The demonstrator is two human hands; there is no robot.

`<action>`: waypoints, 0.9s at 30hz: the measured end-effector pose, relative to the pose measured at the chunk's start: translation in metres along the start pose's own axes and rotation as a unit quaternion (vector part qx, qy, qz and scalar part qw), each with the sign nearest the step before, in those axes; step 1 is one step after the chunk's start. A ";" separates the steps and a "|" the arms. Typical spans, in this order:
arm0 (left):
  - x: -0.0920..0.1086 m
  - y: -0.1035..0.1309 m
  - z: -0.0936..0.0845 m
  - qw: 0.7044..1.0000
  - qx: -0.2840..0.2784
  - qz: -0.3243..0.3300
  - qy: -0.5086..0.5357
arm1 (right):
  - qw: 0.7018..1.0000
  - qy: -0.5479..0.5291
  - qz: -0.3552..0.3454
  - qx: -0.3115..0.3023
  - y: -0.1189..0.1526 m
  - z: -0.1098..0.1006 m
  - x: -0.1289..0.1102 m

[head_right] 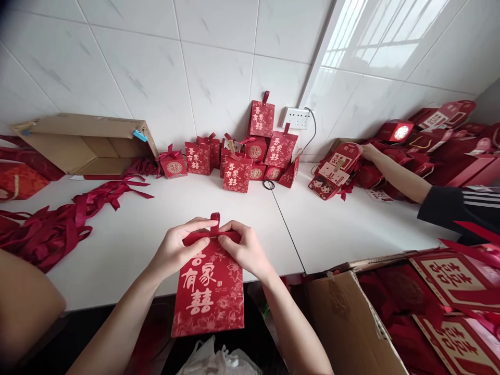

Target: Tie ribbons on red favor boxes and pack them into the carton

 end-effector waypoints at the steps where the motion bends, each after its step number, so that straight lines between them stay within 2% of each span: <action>1: 0.002 -0.001 0.001 1.000 0.006 -0.016 0.018 | 1.000 -0.013 0.009 -0.005 0.002 -0.001 -0.003; 9: 0.004 -0.003 0.009 0.990 0.041 -0.104 0.088 | 1.000 -0.001 0.004 0.017 0.009 -0.004 -0.011; 19: 0.018 -0.004 0.010 0.992 0.040 -0.094 0.074 | 0.999 0.037 -0.007 -0.003 0.012 -0.008 -0.012; 27: 0.013 0.000 0.012 0.987 0.028 -0.122 0.101 | 0.998 -0.045 0.015 -0.042 0.014 -0.011 -0.010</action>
Point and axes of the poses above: each hand's wrist, its own y-axis away from the middle knuckle, its own z-axis out of the palm, x = y × z, the point moved 3 cm from there along -y, towards the middle knuckle, and after that the axes turned 14 degrees about z, right-handed, at the moved point
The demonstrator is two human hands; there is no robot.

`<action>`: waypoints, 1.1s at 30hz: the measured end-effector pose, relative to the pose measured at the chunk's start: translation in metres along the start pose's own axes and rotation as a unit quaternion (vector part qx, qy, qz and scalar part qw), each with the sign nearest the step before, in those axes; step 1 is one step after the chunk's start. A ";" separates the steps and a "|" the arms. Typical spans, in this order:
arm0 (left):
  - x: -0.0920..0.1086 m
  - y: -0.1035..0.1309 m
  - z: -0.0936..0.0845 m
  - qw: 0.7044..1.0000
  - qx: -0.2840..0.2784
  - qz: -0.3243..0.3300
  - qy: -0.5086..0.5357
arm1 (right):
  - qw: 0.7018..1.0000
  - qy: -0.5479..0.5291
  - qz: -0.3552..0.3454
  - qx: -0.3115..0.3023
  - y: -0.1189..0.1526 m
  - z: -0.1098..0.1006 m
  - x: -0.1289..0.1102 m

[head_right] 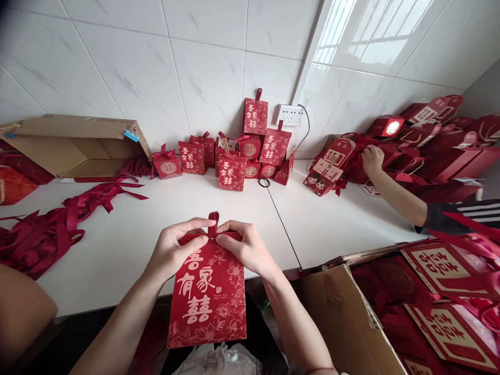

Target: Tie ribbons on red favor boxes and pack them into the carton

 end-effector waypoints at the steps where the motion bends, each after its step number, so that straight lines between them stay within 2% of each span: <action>1: 0.000 0.000 0.000 1.000 -0.001 0.000 0.001 | 1.000 -0.016 0.003 -0.009 0.000 0.000 0.000; 5: 0.001 -0.002 -0.001 1.000 -0.018 -0.003 0.014 | 0.998 -0.061 0.011 -0.019 0.001 0.001 0.003; 9: -0.005 -0.001 -0.006 0.996 -0.029 0.023 0.086 | 0.997 -0.068 0.023 0.025 0.002 -0.004 0.005; 14: -0.037 0.019 -0.012 0.989 -0.024 0.047 0.139 | 0.986 -0.105 0.005 0.126 0.003 -0.025 0.010; 16: -0.049 0.029 -0.004 0.991 -0.032 0.034 0.123 | 0.970 -0.154 -0.037 0.183 0.004 -0.035 0.013; 18: -0.054 0.037 0.007 0.995 -0.026 0.037 0.089 | 0.940 -0.219 -0.107 0.239 0.005 -0.043 0.017; 20: -0.050 0.038 0.016 0.996 -0.011 0.078 0.033 | 0.909 -0.268 -0.175 0.268 0.006 -0.049 0.023; 22: -0.040 0.036 0.020 0.985 0.011 0.163 -0.046 | 0.896 -0.285 -0.211 0.266 0.005 -0.053 0.029; 25: -0.024 0.030 0.021 0.942 0.012 0.308 -0.131 | 0.906 -0.277 -0.192 0.255 0.004 -0.058 0.039; 27: -0.016 0.024 0.024 0.934 0.005 0.340 -0.109 | 0.913 -0.281 -0.147 0.258 0.008 -0.062 0.046; 29: -0.012 0.016 0.028 0.958 0.021 0.286 -0.018 | 0.920 -0.294 -0.068 0.250 0.014 -0.063 0.053; 31: -0.011 0.009 0.039 0.978 0.019 0.180 0.101 | 0.925 -0.306 0.014 0.226 0.021 -0.061 0.060; 33: -0.007 0.004 0.053 0.977 -0.005 0.095 0.190 | 0.929 -0.305 0.058 0.203 0.028 -0.058 0.066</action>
Point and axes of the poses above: each hand's wrist, its own y-axis away from the middle knuckle, its own z-axis out of the palm, x = y × z, the point moved 3 cm from there along -y, towards the middle knuckle, and after that the axes turned 14 degrees about z, right-handed, at the moved point
